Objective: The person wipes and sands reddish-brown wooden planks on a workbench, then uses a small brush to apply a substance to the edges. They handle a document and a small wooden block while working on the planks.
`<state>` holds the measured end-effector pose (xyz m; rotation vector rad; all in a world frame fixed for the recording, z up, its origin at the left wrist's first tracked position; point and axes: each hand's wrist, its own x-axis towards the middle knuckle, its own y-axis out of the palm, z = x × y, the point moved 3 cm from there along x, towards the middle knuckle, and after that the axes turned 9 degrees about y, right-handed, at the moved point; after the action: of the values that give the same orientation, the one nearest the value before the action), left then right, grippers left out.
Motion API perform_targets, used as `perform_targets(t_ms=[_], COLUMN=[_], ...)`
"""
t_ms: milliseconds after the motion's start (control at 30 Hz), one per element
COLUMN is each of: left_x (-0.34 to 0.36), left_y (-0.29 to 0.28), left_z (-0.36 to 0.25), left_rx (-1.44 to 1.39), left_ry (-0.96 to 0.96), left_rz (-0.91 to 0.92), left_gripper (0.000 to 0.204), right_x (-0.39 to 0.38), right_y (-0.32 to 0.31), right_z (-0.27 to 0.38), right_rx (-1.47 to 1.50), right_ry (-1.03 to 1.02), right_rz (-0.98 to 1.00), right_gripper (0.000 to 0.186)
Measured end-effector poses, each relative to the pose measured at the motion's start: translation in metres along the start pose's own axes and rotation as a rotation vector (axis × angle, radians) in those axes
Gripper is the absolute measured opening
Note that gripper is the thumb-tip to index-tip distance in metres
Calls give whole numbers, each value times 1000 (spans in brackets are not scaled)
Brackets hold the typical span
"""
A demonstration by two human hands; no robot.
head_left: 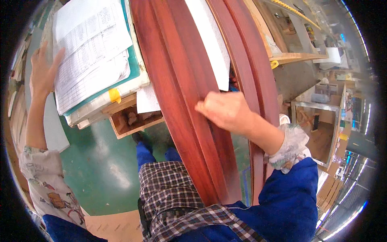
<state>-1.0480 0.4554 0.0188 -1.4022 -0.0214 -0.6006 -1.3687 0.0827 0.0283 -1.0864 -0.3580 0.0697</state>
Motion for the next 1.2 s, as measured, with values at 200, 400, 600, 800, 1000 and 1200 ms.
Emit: perform_targets(t_ms=[200,400,600,800,1000,1200], left_x=[2,2,2,1,-2,0], left_y=[1,7,-5,0,0,6], left_z=[0,3,-4,-3,-1,-1], left_rx=[-25,8,-49,-69,54,12], left_ry=[36,-14,-1,-2,-31,-2], left_rz=[-39,-20,22,12,55,-11], left_gripper=[83,84,81,79,79,81], right_x=[14,-2,14,-2,17,0], right_y=[-3,-4,-2,-5,0,-2], right_z=[-10,5,-6,9,-4,7], right_rx=[146,-23,-42,-47,-59,-41], right_ry=[229,18,148,-116,49,-130], right_rz=[-140,14,-103,53,-72,63], right_gripper=[13,7,9,6,5,3])
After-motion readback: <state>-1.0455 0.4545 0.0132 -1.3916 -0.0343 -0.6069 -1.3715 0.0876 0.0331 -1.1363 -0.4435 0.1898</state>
